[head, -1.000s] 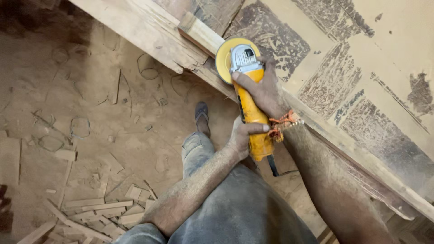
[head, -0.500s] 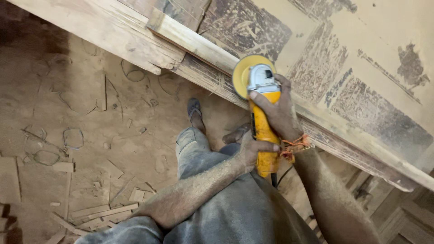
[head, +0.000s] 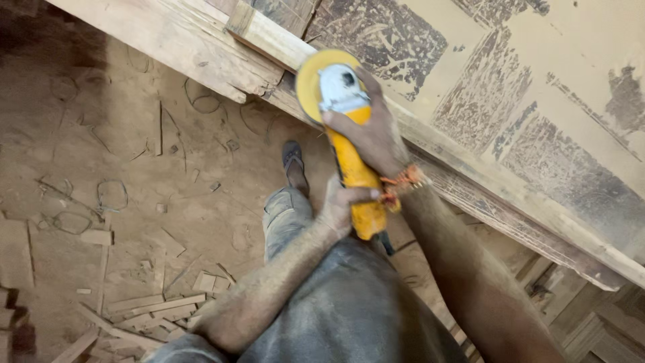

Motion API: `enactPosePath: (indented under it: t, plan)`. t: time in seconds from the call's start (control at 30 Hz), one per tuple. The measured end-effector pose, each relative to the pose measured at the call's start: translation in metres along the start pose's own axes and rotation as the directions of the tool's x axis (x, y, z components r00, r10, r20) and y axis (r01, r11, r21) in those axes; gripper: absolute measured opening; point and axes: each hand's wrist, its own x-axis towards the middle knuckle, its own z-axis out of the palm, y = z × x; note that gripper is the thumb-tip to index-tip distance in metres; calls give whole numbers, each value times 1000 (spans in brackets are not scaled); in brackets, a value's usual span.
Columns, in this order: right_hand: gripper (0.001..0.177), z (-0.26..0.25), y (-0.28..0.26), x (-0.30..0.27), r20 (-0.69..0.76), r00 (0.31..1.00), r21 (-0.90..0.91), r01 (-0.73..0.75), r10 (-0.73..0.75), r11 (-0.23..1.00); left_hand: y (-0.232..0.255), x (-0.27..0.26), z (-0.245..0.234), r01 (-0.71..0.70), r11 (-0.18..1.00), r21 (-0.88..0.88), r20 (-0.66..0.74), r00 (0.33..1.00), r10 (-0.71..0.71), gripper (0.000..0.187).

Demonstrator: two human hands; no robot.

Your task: The person sands a long wooden beam using a handheld power sander, moving the tool along the surface to smooth the wood.

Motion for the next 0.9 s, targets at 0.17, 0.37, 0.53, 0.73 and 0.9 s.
enactPosePath:
  t: [0.17, 0.37, 0.53, 0.73, 0.9]
  plan:
    - [95, 26, -1, 23, -59, 972, 47, 232, -229, 972, 23, 2, -7, -49, 999, -16, -15, 999, 49, 46]
    - [95, -6, 0, -6, -47, 998, -17, 51, -52, 999, -9, -5, 3, 56, 997, -49, 36, 998, -54, 46]
    - [95, -35, 9, -41, -133, 991, -72, -28, 18, 997, -43, -13, 16, 129, 991, -25, 60, 990, -127, 49]
    - [99, -55, 31, -70, -214, 962, -37, -182, 170, 983, -69, -18, 24, 262, 965, 9, 90, 961, -262, 51]
    - [97, -71, 58, -90, -269, 958, -59, -123, 103, 991, -99, -20, 23, 290, 955, 62, 112, 949, -295, 49]
